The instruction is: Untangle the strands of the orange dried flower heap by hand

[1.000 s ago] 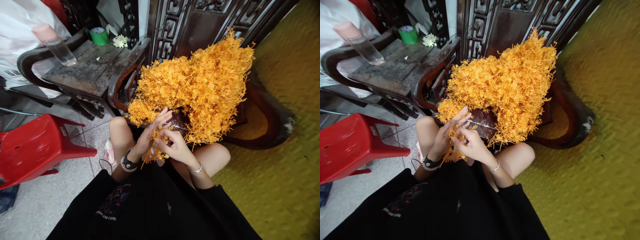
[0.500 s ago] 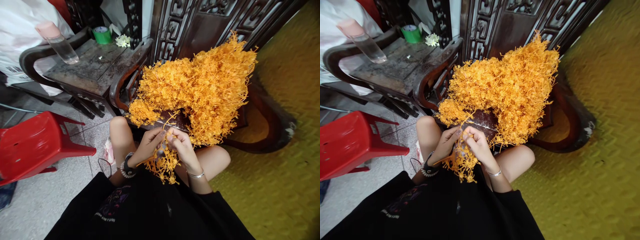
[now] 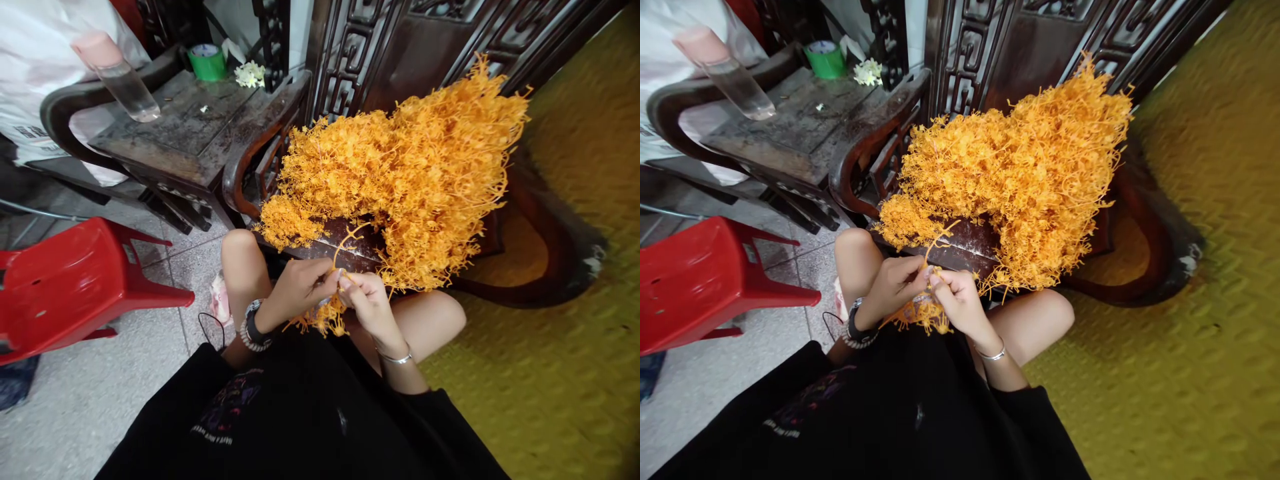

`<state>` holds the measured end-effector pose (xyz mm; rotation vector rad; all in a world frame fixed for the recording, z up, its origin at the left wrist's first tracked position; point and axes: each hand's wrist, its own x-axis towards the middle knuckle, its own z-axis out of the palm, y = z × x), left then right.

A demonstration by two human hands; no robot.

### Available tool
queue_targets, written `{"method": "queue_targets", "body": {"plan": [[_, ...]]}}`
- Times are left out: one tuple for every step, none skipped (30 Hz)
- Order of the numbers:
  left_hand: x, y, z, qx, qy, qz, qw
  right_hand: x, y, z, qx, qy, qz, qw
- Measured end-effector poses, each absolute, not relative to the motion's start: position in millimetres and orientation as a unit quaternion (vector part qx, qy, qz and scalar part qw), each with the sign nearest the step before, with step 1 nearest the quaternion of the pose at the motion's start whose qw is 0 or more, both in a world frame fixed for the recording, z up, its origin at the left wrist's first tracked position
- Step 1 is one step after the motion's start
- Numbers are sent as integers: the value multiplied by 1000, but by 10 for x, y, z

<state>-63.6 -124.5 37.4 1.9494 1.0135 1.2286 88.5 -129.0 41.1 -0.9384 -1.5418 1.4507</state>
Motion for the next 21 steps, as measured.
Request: {"method": "queue_targets", "body": {"plan": [[-632, -1253, 364, 727, 373, 467, 339, 874, -1300, 399, -360, -598, 585, 412], [-623, -1265, 353, 711, 360, 471, 379, 860, -1311, 393, -346, -585, 599, 423], [-609, -1279, 341, 689, 346, 477, 421, 843, -1322, 393, -330, -571, 614, 434], [-592, -1296, 330, 666, 332, 485, 459, 825, -1335, 396, -314, -555, 627, 447], [-574, -1313, 319, 643, 319, 494, 490, 806, -1348, 402, -300, -539, 639, 459], [-556, -1329, 308, 622, 306, 505, 514, 787, -1364, 410, -289, -524, 649, 470], [-540, -1343, 296, 605, 293, 514, 533, 768, -1381, 418, -279, -509, 657, 481], [-529, -1354, 283, 590, 278, 520, 552, 752, -1399, 426, -269, -493, 667, 489], [-521, -1361, 268, 578, 261, 521, 572, 738, -1419, 432, -259, -478, 679, 494], [-517, -1366, 252, 568, 242, 518, 592, 727, -1439, 435, -247, -464, 691, 495], [-516, -1369, 236, 561, 224, 511, 611, 719, -1458, 437, -236, -452, 703, 495], [-515, -1372, 222, 556, 212, 503, 627, 714, -1476, 436, -226, -441, 715, 493], [-514, -1375, 211, 549, 207, 499, 637, 711, -1491, 435, -219, -432, 724, 492], [-511, -1380, 204, 540, 208, 499, 645, 708, -1504, 434, -214, -422, 731, 492], [-506, -1386, 203, 525, 211, 503, 653, 705, -1513, 435, -212, -412, 736, 494], [-499, -1393, 207, 508, 214, 509, 661, 702, -1520, 438, -211, -404, 738, 497], [-491, -1401, 215, 488, 213, 515, 672, 699, -1524, 445, -211, -399, 739, 500], [-483, -1408, 227, 470, 208, 519, 683, 693, -1526, 454, -212, -397, 738, 502], [-476, -1415, 240, 457, 202, 521, 693, 687, -1526, 466, -214, -397, 736, 505], [-472, -1420, 251, 448, 195, 522, 699, 679, -1526, 478, -216, -399, 733, 507], [-470, -1424, 260, 444, 192, 524, 701, 669, -1525, 490, -218, -400, 730, 510]]}}
